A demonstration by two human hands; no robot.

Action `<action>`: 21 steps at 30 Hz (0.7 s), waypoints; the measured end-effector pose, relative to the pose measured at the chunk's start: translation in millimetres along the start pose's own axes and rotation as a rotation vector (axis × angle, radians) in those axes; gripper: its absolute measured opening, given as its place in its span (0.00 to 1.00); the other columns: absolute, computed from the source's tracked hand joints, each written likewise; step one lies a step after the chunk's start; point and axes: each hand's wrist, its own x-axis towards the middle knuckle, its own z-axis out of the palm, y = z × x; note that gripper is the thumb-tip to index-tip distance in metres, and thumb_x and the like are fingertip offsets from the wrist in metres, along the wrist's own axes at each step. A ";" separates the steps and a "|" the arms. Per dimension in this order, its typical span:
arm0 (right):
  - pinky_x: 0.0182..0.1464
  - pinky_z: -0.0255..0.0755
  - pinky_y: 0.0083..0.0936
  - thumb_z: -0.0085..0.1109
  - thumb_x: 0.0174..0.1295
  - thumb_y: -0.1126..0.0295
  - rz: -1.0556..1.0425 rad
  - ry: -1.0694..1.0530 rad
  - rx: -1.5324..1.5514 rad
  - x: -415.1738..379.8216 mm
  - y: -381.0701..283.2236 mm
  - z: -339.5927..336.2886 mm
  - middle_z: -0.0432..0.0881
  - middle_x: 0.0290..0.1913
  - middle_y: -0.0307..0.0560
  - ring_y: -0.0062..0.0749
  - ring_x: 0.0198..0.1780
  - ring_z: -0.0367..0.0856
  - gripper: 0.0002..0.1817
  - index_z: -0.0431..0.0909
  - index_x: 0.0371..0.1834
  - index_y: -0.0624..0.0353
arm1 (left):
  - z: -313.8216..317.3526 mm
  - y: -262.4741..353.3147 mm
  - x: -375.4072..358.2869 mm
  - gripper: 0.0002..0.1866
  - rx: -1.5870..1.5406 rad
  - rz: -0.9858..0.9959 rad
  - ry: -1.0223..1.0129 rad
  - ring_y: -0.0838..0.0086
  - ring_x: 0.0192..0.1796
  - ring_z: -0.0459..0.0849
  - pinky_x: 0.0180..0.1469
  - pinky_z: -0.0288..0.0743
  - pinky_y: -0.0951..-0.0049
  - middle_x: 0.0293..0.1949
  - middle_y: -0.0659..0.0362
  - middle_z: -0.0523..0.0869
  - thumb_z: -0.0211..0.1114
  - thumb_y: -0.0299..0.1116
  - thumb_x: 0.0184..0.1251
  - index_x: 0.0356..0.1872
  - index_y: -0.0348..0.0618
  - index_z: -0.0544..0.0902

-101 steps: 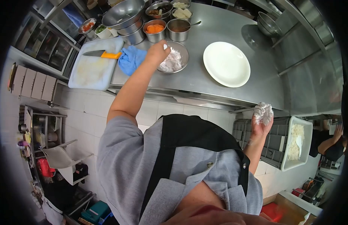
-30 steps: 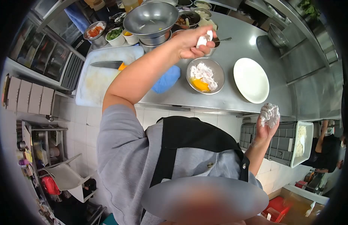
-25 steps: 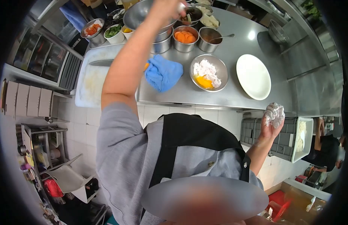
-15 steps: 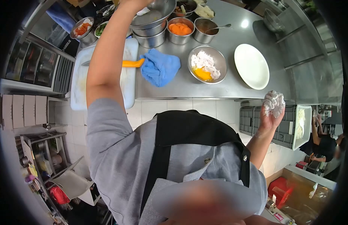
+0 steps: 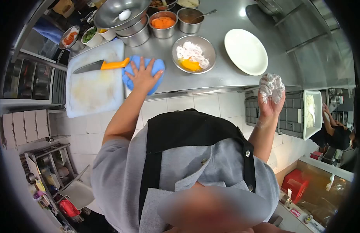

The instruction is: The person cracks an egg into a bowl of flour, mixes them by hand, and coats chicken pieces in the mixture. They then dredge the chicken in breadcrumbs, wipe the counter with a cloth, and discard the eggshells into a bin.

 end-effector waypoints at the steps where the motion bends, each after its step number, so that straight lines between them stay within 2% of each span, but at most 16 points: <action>1: 0.29 0.62 0.20 0.42 0.62 0.69 0.011 -0.011 0.014 -1.0 -3.7 -0.7 0.68 0.37 0.48 0.28 0.32 0.63 0.10 0.70 0.38 0.66 | 2.8 -3.5 -11.9 0.30 0.000 0.022 0.031 0.51 0.71 0.46 0.61 0.42 0.32 0.69 0.56 0.55 0.52 0.58 0.60 0.62 0.62 0.66; 2: 0.29 0.62 0.20 0.43 0.62 0.69 0.012 -0.022 0.028 -5.6 -8.1 -3.8 0.68 0.37 0.49 0.28 0.31 0.64 0.11 0.69 0.38 0.66 | 8.4 -2.6 -21.1 0.29 0.002 0.046 0.060 0.52 0.70 0.48 0.61 0.44 0.33 0.68 0.55 0.57 0.53 0.56 0.60 0.62 0.60 0.67; 5: 0.28 0.62 0.20 0.43 0.62 0.68 -0.019 0.033 0.047 -19.8 -22.5 -20.2 0.68 0.37 0.49 0.28 0.31 0.64 0.11 0.69 0.39 0.66 | 44.4 8.2 -48.0 0.26 -0.017 0.340 0.086 0.58 0.69 0.56 0.61 0.52 0.40 0.65 0.55 0.63 0.55 0.49 0.62 0.59 0.51 0.70; 8: 0.28 0.62 0.19 0.43 0.63 0.68 -0.009 0.049 0.050 -32.2 -36.1 -34.3 0.69 0.36 0.48 0.27 0.31 0.64 0.11 0.70 0.39 0.65 | 41.2 62.7 -68.5 0.23 -0.116 0.606 0.038 0.63 0.67 0.61 0.59 0.58 0.46 0.62 0.55 0.68 0.56 0.44 0.62 0.56 0.44 0.72; 11: 0.28 0.62 0.19 0.42 0.63 0.68 -0.010 0.085 0.046 -46.7 -49.8 -41.5 0.69 0.35 0.46 0.26 0.31 0.64 0.11 0.71 0.39 0.64 | 54.2 119.3 -71.0 0.23 -0.151 0.737 0.086 0.63 0.67 0.61 0.58 0.60 0.48 0.62 0.54 0.68 0.56 0.45 0.62 0.55 0.44 0.72; 17: 0.29 0.62 0.20 0.42 0.63 0.67 -0.029 0.107 0.070 -69.0 -75.1 -53.3 0.70 0.35 0.46 0.26 0.31 0.64 0.11 0.71 0.39 0.63 | 70.3 231.7 -32.1 0.23 -0.335 0.734 0.133 0.62 0.67 0.60 0.61 0.57 0.49 0.61 0.53 0.68 0.56 0.45 0.61 0.55 0.44 0.72; 20: 0.29 0.62 0.20 0.43 0.63 0.67 -0.035 0.126 0.064 -78.4 -87.4 -60.5 0.70 0.35 0.45 0.26 0.30 0.64 0.11 0.70 0.39 0.63 | 82.6 263.7 -21.2 0.23 -0.354 0.931 -0.001 0.61 0.68 0.59 0.62 0.56 0.48 0.61 0.54 0.69 0.59 0.42 0.58 0.54 0.45 0.72; 21: 0.28 0.61 0.20 0.44 0.62 0.67 -0.038 0.137 0.044 -80.9 -91.8 -64.1 0.69 0.34 0.45 0.26 0.30 0.64 0.11 0.70 0.38 0.64 | 88.3 268.9 -22.5 0.23 -0.388 1.043 -0.023 0.62 0.66 0.62 0.61 0.57 0.49 0.60 0.55 0.70 0.60 0.39 0.56 0.53 0.46 0.72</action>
